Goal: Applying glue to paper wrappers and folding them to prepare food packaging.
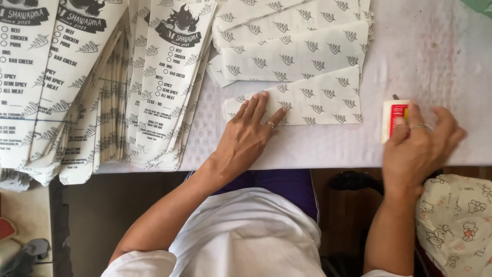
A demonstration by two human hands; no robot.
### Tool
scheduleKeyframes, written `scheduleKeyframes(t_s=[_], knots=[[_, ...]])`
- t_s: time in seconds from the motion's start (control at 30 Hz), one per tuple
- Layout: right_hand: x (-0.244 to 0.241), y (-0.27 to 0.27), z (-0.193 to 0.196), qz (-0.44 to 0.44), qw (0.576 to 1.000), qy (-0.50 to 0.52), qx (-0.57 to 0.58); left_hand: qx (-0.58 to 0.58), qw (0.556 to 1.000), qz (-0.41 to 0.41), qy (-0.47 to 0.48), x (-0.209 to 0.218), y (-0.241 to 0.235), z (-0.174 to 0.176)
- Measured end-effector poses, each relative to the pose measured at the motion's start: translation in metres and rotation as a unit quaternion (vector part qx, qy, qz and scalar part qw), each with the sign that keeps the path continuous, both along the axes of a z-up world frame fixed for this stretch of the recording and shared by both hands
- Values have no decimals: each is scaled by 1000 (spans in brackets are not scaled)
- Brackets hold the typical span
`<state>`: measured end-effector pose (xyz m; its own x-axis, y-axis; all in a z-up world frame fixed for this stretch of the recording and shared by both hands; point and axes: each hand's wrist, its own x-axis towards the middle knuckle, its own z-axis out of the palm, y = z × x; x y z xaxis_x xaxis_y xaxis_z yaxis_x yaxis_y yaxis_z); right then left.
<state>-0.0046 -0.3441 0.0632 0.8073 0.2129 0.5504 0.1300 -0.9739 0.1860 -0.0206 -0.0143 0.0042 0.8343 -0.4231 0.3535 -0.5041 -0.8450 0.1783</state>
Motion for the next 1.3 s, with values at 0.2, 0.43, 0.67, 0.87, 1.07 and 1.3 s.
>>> scheduleKeyframes(t_s=[0.2,0.43,0.67,0.87,1.07,1.3], knots=[[-27,102,-19,278,938,185,95,-8,998,32,62,-6,-13,18],[-25,97,-35,265,939,205,80,25,998,28,57,-6,-13,10],[-25,96,-34,262,937,213,86,11,997,34,67,-10,-14,7],[-26,92,-27,266,933,219,105,-16,996,33,85,-12,-11,7],[-25,81,-22,264,936,187,139,-41,994,13,105,-14,1,12],[-36,117,-21,322,912,201,157,-78,993,2,92,-33,10,14]])
